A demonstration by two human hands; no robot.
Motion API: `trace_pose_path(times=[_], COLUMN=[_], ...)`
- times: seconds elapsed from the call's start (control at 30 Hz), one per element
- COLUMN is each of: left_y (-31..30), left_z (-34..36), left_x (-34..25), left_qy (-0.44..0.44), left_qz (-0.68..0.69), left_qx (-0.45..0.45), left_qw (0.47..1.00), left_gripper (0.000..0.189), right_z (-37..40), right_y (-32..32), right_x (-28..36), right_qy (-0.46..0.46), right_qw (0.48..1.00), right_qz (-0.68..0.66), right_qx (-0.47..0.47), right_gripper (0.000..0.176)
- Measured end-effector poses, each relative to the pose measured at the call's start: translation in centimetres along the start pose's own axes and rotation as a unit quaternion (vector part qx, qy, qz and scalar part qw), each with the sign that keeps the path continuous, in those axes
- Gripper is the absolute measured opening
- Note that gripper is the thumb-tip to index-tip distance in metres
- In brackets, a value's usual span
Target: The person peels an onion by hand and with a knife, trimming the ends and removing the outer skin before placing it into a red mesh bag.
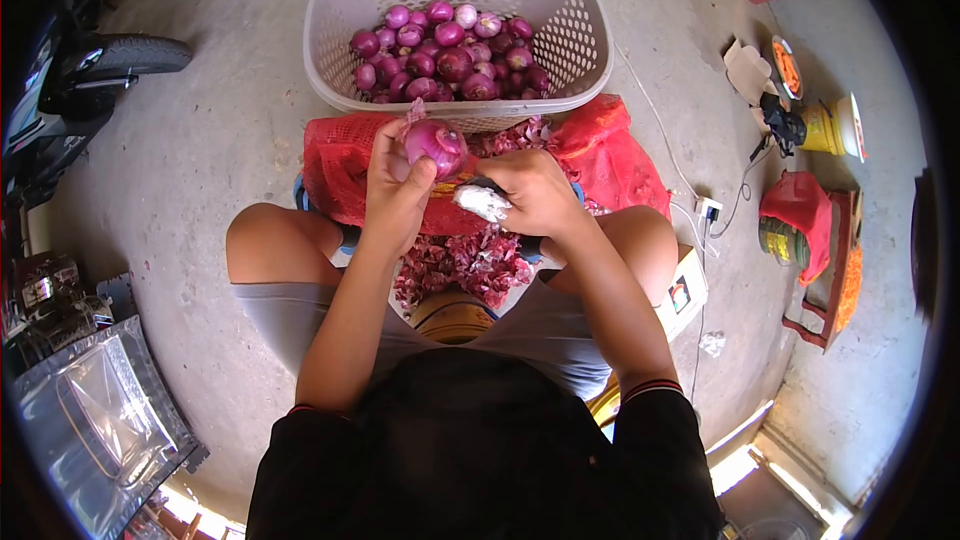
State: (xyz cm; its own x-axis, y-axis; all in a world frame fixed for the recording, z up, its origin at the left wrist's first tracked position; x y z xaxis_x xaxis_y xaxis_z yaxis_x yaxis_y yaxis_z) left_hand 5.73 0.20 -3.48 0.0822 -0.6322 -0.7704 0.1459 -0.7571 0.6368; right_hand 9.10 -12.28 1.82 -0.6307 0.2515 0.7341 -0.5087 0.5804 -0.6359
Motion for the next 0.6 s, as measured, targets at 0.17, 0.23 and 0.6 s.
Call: trace_pose_path(times=[0.17, 0.23, 0.6], left_y=[0.3, 0.5, 1.0], left_z=[0.2, 0.3, 0.5], left_x=[0.2, 0.3, 1.0], left_qy=[-0.017, -0.031, -0.063], left_qz=[-0.049, -0.033, -0.019], left_qx=[0.011, 0.015, 0.034], left_qw=[0.999, 0.999, 0.997], left_gripper=[0.059, 0.058, 0.056], right_z=[-0.1, 0.0, -0.2], right_y=[-1.5, -1.8, -1.1], right_x=[-0.4, -0.6, -1.1], right_qy=[0.033, 0.047, 0.053], right_qw=[0.999, 0.998, 0.999], right_qz=[0.014, 0.016, 0.01], right_qx=[-0.025, -0.028, 0.009], right_gripper=[0.028, 0.03, 0.027])
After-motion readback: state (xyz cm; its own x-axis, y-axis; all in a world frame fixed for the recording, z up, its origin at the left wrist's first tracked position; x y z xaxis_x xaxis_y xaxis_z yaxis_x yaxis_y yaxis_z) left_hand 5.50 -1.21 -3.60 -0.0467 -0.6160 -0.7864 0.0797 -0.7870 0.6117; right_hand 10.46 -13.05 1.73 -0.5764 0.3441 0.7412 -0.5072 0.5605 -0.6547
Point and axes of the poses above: each hand's wrist, its own z-axis away from the middle knuckle, its own y-axis out of the palm, x = y × z, the point moved 8 cm from there along -z, towards the middle knuckle, and after that the axes turned 4 degrees about -z, right-handed, at the moved point
